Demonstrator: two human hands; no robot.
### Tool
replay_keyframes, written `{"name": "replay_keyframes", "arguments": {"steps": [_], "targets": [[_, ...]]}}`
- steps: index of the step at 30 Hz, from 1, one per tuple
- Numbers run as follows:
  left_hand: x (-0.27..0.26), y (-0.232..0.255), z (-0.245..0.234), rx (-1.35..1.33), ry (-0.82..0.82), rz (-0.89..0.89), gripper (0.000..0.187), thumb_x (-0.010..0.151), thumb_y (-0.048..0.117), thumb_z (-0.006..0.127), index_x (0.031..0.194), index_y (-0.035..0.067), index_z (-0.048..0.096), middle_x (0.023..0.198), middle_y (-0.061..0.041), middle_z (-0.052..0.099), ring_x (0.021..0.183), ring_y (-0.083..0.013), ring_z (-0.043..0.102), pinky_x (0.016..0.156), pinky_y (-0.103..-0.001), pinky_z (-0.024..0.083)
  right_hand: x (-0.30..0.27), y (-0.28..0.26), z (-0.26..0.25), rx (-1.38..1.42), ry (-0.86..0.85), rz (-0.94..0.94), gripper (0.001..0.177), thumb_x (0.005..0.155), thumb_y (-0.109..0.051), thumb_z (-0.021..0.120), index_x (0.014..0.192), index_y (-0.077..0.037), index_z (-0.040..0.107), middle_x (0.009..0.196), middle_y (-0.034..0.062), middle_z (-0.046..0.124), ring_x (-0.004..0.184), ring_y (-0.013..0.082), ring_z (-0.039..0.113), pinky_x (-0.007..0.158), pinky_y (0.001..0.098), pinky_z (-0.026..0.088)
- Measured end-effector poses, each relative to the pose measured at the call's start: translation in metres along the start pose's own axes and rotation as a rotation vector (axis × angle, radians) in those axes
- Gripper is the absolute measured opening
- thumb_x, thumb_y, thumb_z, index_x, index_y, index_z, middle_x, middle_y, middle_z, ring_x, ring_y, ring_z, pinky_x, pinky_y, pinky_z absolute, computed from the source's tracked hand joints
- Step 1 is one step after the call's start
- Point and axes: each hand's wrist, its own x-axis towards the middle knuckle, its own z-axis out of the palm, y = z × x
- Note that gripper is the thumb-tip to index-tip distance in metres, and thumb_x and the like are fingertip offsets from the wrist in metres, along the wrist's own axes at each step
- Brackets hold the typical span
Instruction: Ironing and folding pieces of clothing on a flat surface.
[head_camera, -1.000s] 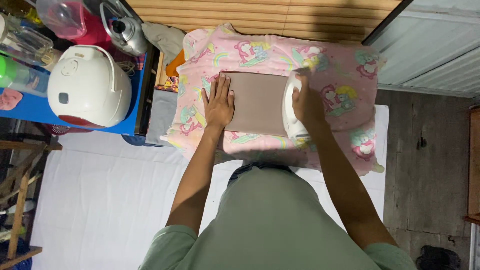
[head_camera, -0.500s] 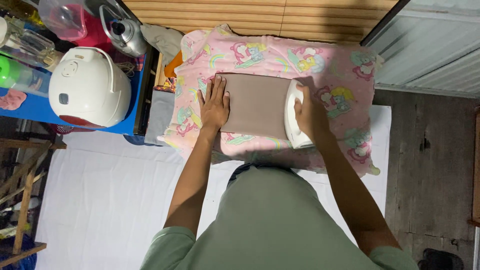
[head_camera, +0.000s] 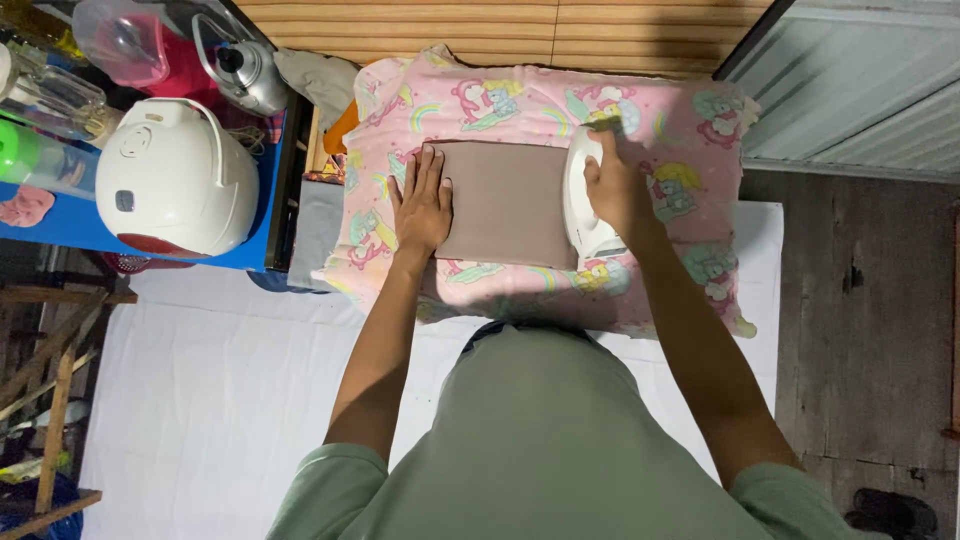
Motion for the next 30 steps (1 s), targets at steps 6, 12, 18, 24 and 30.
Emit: {"name": "replay_keyframes", "arguments": {"steps": [6, 12, 18, 24, 30], "targets": [[0.001, -0.003, 0.003, 0.006, 0.006, 0.013, 0.055, 0.109, 0.037, 0.035, 0.162, 0.021, 0.033, 0.171, 0.001, 0.023, 0.157, -0.0257, 0.020, 0.125, -0.058, 0.006, -0.027, -0.024, -0.018, -0.017, -0.090, 0.024, 0.037, 0.103, -0.019, 0.057, 0.138, -0.013, 0.048, 0.058, 0.0179, 0.061, 0.052, 0.0371, 0.066, 0.058, 0.0526, 0.053], [0.000, 0.001, -0.004, -0.004, -0.033, -0.019, 0.056, 0.107, 0.038, 0.034, 0.161, 0.022, 0.033, 0.171, 0.003, 0.022, 0.157, -0.0253, 0.019, 0.125, -0.058, 0.006, -0.059, -0.022, -0.029, 0.040, -0.076, -0.152, 0.039, 0.101, -0.018, 0.058, 0.139, -0.010, 0.050, 0.084, 0.0214, 0.067, 0.066, 0.0331, 0.067, 0.059, 0.0471, 0.054], [0.001, -0.001, 0.000, -0.018, -0.004, -0.007, 0.054, 0.109, 0.038, 0.033, 0.161, 0.022, 0.033, 0.171, 0.003, 0.023, 0.158, -0.0247, 0.018, 0.125, -0.058, 0.006, -0.058, -0.078, -0.058, 0.262, -0.315, 0.104, 0.044, 0.102, -0.022, 0.057, 0.145, -0.014, 0.050, 0.101, 0.0098, 0.066, 0.055, 0.0214, 0.064, 0.059, 0.0396, 0.056], [0.000, -0.004, 0.002, -0.046, 0.006, 0.011, 0.055, 0.109, 0.039, 0.033, 0.162, 0.021, 0.033, 0.171, 0.002, 0.022, 0.158, -0.0254, 0.018, 0.125, -0.060, 0.006, -0.032, -0.107, 0.000, 0.310, -0.350, 0.102, 0.046, 0.102, -0.023, 0.056, 0.147, -0.018, 0.048, 0.081, 0.0203, 0.071, 0.053, 0.0222, 0.064, 0.056, 0.0392, 0.055], [0.000, -0.003, 0.000, -0.016, 0.009, 0.014, 0.055, 0.109, 0.038, 0.034, 0.161, 0.021, 0.033, 0.171, 0.002, 0.021, 0.157, -0.0261, 0.018, 0.124, -0.061, 0.006, 0.000, -0.107, 0.049, 0.224, -0.292, 0.185, 0.046, 0.100, -0.023, 0.056, 0.146, -0.022, 0.048, 0.088, 0.0185, 0.073, 0.057, 0.0298, 0.071, 0.055, 0.0431, 0.059]]}}
